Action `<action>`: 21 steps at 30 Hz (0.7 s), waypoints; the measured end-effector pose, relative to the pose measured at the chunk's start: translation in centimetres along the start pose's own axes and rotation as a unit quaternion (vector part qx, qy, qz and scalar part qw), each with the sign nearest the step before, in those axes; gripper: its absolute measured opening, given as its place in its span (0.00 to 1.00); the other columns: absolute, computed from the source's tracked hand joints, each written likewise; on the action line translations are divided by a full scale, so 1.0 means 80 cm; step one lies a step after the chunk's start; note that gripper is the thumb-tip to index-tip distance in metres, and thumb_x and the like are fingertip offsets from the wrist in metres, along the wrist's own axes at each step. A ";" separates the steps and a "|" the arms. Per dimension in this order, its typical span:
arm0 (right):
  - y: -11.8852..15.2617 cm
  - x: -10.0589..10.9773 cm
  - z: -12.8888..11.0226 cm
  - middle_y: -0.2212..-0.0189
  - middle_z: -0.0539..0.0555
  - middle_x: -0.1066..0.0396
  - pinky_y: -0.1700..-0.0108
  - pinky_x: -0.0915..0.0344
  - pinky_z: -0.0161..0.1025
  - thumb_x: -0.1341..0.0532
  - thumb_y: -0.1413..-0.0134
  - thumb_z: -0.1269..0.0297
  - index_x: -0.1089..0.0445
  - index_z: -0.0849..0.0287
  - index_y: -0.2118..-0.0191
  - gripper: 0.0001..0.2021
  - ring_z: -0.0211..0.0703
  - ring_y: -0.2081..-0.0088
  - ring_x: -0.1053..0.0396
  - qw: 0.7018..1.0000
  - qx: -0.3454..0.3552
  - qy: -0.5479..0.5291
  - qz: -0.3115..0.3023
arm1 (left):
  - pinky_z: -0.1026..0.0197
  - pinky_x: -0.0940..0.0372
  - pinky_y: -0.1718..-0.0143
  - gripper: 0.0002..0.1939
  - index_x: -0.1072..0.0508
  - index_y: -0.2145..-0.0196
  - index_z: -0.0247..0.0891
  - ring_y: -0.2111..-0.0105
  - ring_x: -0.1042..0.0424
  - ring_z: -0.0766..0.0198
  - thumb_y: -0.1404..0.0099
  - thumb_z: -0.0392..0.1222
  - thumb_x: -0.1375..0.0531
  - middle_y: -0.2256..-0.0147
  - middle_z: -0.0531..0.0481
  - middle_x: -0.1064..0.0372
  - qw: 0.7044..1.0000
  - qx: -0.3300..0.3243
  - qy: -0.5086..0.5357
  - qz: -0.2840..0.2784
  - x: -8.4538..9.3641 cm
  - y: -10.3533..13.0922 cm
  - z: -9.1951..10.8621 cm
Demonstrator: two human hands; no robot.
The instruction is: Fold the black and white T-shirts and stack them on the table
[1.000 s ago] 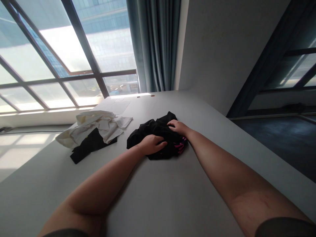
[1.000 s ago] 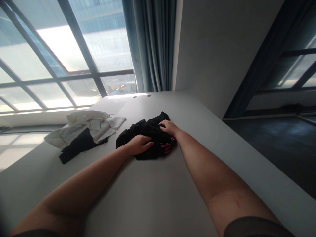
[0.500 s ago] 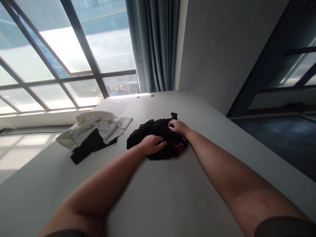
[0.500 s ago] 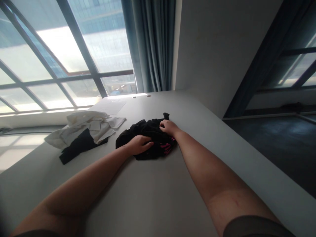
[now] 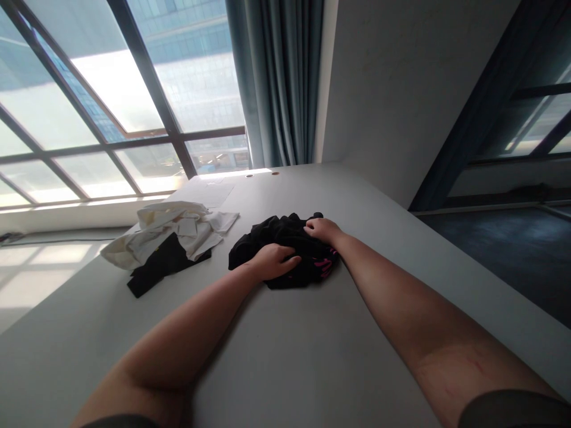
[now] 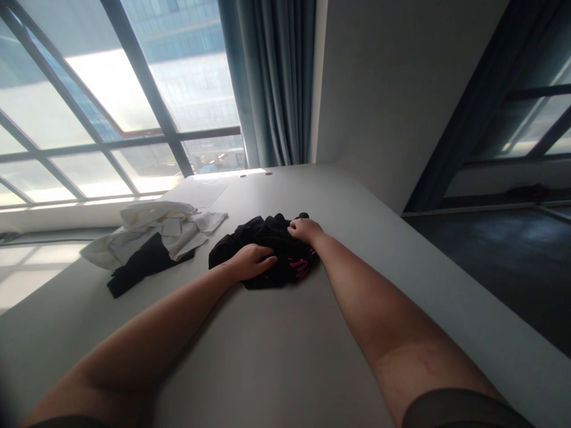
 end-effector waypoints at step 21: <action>0.002 0.000 0.001 0.67 0.54 0.22 0.68 0.47 0.36 0.41 0.32 0.56 0.24 0.56 0.65 0.14 0.43 0.66 0.29 1.000 0.002 -0.017 0.009 | 0.60 0.48 0.73 0.21 0.33 0.75 0.40 0.77 0.40 0.66 0.26 0.53 0.46 0.79 0.54 0.37 1.000 -0.009 0.002 0.006 0.000 0.000 0.000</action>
Point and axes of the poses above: each hand's wrist, its own y-axis away from the middle knuckle, its own x-axis out of the back of the hand, z = x × y, the point moved 2 cm from there along -y, towards the middle knuckle
